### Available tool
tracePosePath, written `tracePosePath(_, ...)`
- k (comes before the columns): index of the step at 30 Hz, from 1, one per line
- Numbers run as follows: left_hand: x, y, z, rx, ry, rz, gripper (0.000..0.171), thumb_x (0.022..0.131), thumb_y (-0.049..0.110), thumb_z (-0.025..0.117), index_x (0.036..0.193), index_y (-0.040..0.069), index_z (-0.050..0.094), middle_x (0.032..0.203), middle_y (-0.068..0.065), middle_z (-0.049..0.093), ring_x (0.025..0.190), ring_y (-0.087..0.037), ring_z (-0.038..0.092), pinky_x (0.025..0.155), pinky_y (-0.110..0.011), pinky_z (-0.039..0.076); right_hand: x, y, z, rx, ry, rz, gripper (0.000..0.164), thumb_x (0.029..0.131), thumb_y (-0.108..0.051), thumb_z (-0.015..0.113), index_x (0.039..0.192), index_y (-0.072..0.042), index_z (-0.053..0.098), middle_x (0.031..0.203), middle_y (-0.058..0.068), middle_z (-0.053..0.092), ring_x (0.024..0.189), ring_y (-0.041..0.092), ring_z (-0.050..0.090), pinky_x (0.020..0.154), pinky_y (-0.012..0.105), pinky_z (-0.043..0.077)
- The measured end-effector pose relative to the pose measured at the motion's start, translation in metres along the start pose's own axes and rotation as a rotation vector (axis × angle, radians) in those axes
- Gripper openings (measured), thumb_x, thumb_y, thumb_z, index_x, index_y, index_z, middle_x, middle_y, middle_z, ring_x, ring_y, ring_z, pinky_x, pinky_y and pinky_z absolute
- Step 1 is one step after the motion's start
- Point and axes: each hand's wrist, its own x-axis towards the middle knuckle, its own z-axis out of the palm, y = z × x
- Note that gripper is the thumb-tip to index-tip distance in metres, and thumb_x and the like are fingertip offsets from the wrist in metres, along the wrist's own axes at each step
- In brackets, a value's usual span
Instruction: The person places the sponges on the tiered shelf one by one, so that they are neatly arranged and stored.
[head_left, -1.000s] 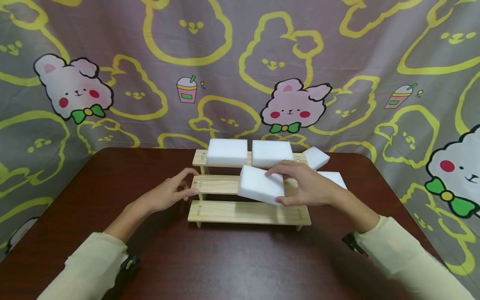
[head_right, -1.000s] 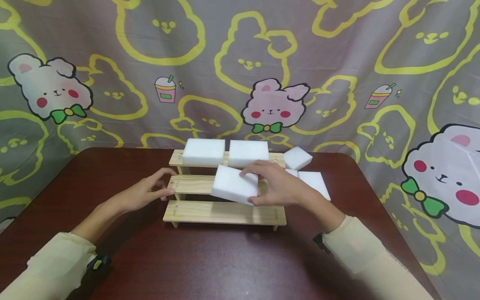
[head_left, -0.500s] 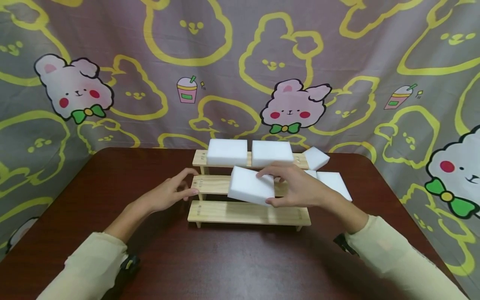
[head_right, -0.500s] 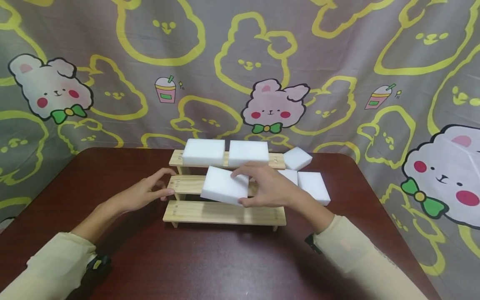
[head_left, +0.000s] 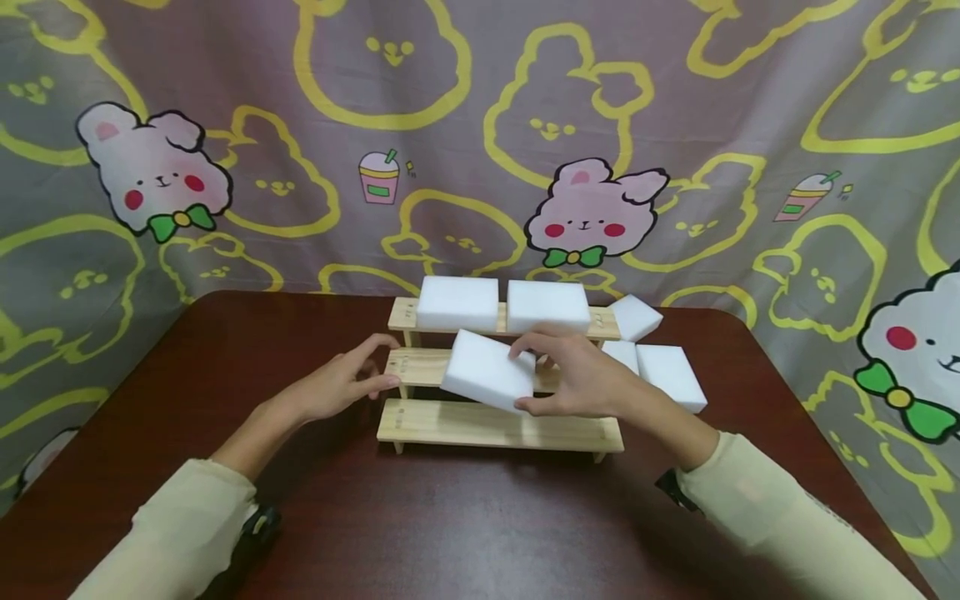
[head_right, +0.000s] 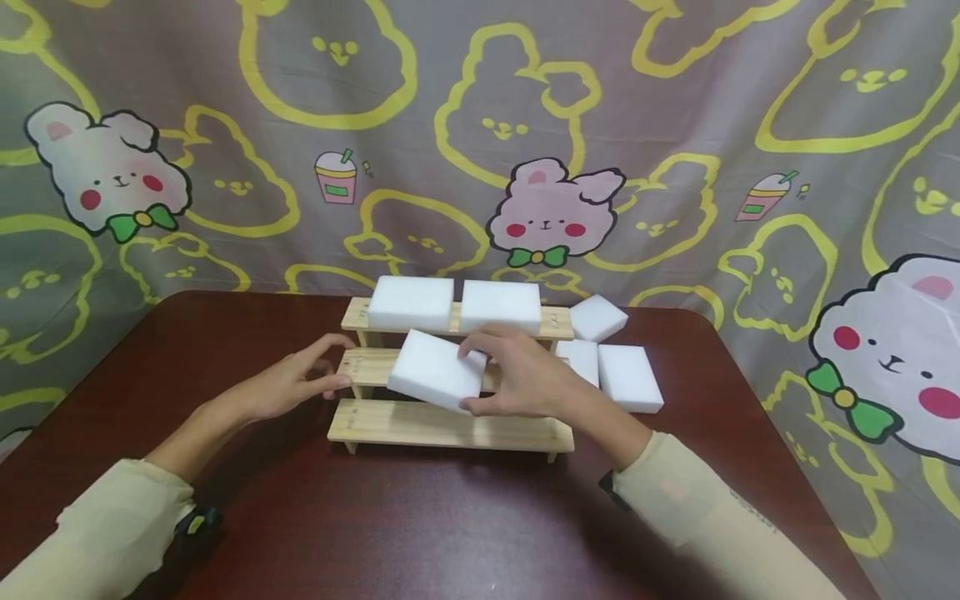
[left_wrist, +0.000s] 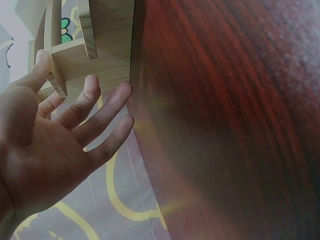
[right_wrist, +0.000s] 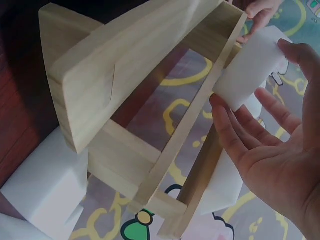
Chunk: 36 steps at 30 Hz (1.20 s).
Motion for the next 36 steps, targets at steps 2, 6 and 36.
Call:
tracePosePath(2, 0.0, 0.001, 0.0, -0.002, -0.002, 0.001, 0.049, 0.106, 0.032, 0.063, 0.144, 0.013, 0.039, 0.078, -0.011, 0.064, 0.07, -0.028, 0.057, 0.068, -0.037, 0.043, 0.001, -0.002, 0.001, -0.007, 0.004, 0.007, 0.049, 0.075, -0.028, 0.093, 0.114, -0.013, 0.067, 0.114, 0.0, 0.065, 0.095, 0.018, 0.062, 0.08, 0.037, 0.053)
tracePosePath(6, 0.0, 0.001, -0.001, -0.011, -0.002, 0.006, 0.048, 0.106, 0.031, 0.063, 0.144, 0.011, 0.04, 0.077, -0.011, 0.063, 0.069, -0.027, 0.056, 0.067, -0.036, 0.043, 0.005, -0.004, 0.004, -0.037, 0.012, -0.005, 0.046, 0.076, -0.028, 0.092, 0.113, -0.015, 0.068, 0.114, 0.0, 0.065, 0.093, 0.021, 0.06, 0.074, 0.034, 0.05)
tracePosePath(36, 0.001, -0.003, 0.0, -0.001, 0.005, 0.016, 0.048, 0.106, 0.031, 0.062, 0.143, 0.012, 0.039, 0.076, -0.012, 0.064, 0.07, -0.029, 0.058, 0.069, -0.037, 0.044, 0.022, -0.024, 0.02, -0.22, -0.05, -0.019, 0.038, 0.091, -0.031, 0.081, 0.122, -0.011, 0.072, 0.138, 0.017, 0.064, 0.123, 0.029, 0.062, 0.083, 0.039, 0.058)
